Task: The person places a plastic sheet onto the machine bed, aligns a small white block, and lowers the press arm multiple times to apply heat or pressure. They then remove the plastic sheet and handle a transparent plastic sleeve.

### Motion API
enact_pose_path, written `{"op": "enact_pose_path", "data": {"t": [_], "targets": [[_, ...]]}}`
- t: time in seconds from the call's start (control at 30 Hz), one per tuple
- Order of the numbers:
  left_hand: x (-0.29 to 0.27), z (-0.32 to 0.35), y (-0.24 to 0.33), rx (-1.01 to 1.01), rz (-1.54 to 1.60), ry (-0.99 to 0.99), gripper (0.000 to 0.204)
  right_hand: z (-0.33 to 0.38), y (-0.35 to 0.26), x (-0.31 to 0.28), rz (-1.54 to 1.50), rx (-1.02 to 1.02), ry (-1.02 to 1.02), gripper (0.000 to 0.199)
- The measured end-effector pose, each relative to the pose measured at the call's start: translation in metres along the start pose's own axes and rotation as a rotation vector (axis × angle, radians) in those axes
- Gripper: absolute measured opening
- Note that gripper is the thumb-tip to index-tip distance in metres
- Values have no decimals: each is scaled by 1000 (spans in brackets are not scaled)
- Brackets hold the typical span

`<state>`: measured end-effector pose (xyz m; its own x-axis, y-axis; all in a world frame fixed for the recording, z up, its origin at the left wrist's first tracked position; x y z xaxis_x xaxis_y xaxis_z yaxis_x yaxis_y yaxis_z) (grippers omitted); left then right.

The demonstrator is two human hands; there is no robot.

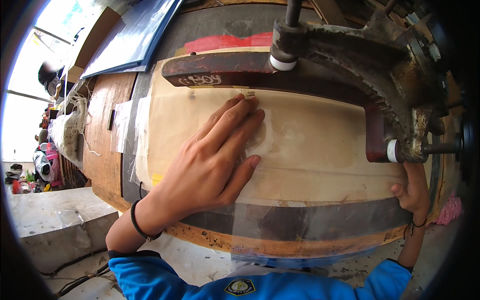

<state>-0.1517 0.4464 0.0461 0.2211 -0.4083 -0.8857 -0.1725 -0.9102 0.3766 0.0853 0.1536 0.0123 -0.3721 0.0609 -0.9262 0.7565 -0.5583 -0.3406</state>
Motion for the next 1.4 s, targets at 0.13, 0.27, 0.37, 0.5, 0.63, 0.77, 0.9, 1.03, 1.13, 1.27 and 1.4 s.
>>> {"op": "enact_pose_path", "data": {"t": [0.13,0.27,0.37,0.5,0.63,0.77,0.9,1.03,1.13,1.27,1.4], "targets": [[1,0,0,-3,-9,4,53,4,8,1,53,27,-5,80],[1,1,0,-14,4,5,54,7,14,3,35,51,3,81],[2,0,0,-15,13,3,54,9,19,4,13,98,-37,81],[2,0,0,-11,17,4,55,9,18,3,26,77,-12,82],[2,1,-2,-11,31,11,55,9,20,4,35,59,-1,83],[1,2,-1,-21,33,15,56,9,18,4,11,61,-1,84],[1,2,-2,-34,39,10,57,9,18,3,26,53,-17,82],[2,2,-3,-32,44,18,55,9,17,3,30,42,-14,81],[1,2,-3,-36,48,37,53,10,20,3,33,47,-11,79],[0,1,-3,-36,34,66,49,9,18,2,-2,44,1,74],[-1,1,-3,-33,25,84,45,17,31,-2,-67,37,63,61]]}}
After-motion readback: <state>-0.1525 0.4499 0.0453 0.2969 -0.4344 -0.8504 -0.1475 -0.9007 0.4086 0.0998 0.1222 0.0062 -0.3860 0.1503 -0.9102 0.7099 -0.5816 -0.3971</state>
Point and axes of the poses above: each hand's wrist, its own z-axis away from the middle knuckle, its own x-axis out of the palm, y = z × x, the point moved 8 cm from there along -z, towards the middle knuckle, and after that the axes turned 13 degrees about x, right-handed, at the moved point
